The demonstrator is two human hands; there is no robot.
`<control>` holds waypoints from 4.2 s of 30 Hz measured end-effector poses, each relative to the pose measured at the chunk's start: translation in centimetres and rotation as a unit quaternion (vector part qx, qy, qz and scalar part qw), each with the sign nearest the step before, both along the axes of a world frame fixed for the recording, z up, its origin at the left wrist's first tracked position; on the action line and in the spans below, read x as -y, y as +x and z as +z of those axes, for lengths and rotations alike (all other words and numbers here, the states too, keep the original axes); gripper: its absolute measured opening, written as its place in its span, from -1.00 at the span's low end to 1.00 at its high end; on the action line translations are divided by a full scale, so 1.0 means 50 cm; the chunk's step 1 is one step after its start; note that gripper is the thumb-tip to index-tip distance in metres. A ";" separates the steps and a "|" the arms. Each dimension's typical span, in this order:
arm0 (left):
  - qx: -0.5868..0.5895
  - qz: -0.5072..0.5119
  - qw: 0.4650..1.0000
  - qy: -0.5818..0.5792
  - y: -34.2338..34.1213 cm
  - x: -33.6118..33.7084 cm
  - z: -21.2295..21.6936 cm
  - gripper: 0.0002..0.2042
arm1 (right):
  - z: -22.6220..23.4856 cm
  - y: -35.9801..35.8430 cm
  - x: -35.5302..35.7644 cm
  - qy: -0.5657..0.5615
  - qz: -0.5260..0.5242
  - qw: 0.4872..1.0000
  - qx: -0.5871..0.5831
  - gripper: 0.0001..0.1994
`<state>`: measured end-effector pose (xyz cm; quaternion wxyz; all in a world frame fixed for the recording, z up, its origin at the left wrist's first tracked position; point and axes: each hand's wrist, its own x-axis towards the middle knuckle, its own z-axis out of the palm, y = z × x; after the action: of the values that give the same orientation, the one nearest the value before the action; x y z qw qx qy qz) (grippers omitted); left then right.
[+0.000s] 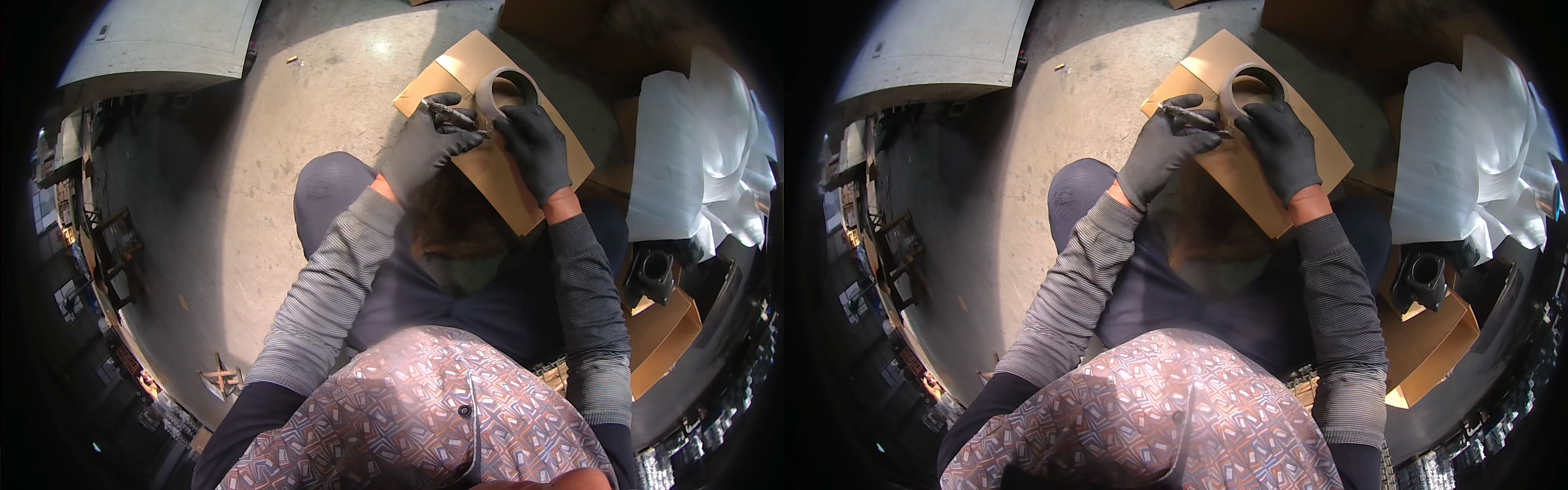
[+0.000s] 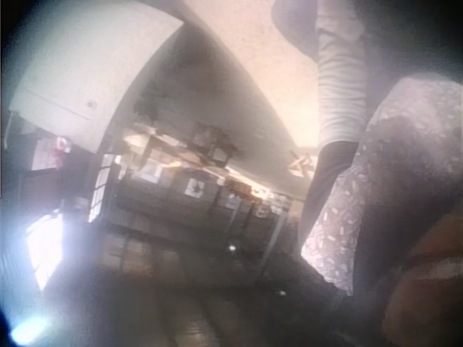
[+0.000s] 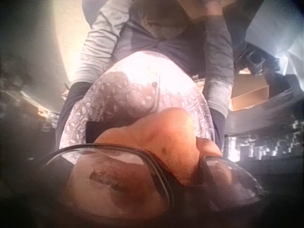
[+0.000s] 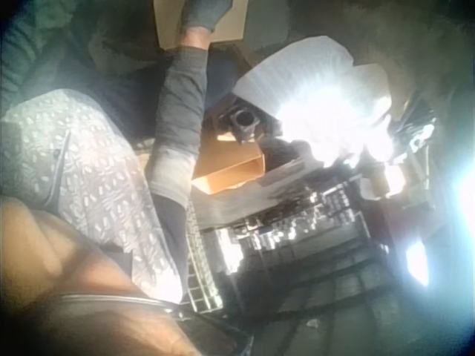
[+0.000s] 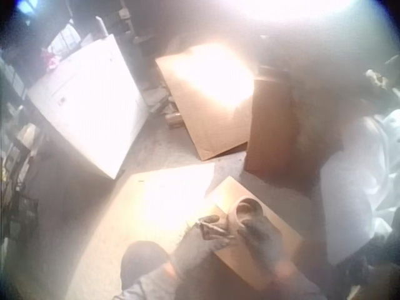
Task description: The person places a metal part into a cardboard box, then walks to a cluttered area, retrieves a box, and tapes it shut. The person then walks back and places the taped box into a larger box.
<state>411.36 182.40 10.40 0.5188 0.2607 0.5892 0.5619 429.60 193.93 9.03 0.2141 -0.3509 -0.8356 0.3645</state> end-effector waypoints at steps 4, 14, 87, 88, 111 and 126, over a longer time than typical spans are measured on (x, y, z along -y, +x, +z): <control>-0.055 -0.058 0.997 -0.022 -0.008 0.002 -0.007 -0.63 | -0.002 0.000 -0.002 -0.030 -0.011 0.999 0.007 -0.78; 0.045 -0.034 0.998 -0.039 -0.013 0.002 0.008 -0.66 | -0.012 -0.001 -0.010 -0.069 -0.014 0.997 -0.019 -0.78; -0.347 -0.181 0.918 -0.069 -0.245 -0.291 -0.072 -0.72 | 0.097 0.110 -0.031 -0.209 -0.043 0.976 0.043 -0.61; -0.389 -0.182 0.900 -0.081 -0.242 -0.295 -0.075 -0.72 | 0.099 0.110 -0.032 -0.212 -0.055 0.975 0.029 -0.62; -0.558 -0.189 0.803 -0.091 -0.289 -0.318 0.029 -0.74 | 0.070 0.116 -0.018 -0.263 -0.077 0.962 0.004 -0.70; -0.563 -0.208 0.784 -0.159 -0.347 -0.325 -0.066 -0.74 | 0.111 0.039 -0.026 -0.088 -0.082 0.983 0.141 -0.51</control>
<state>393.99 198.66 7.10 0.2331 0.5608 0.7892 0.0915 431.57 195.21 14.57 0.0918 -0.4833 -0.7904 0.3651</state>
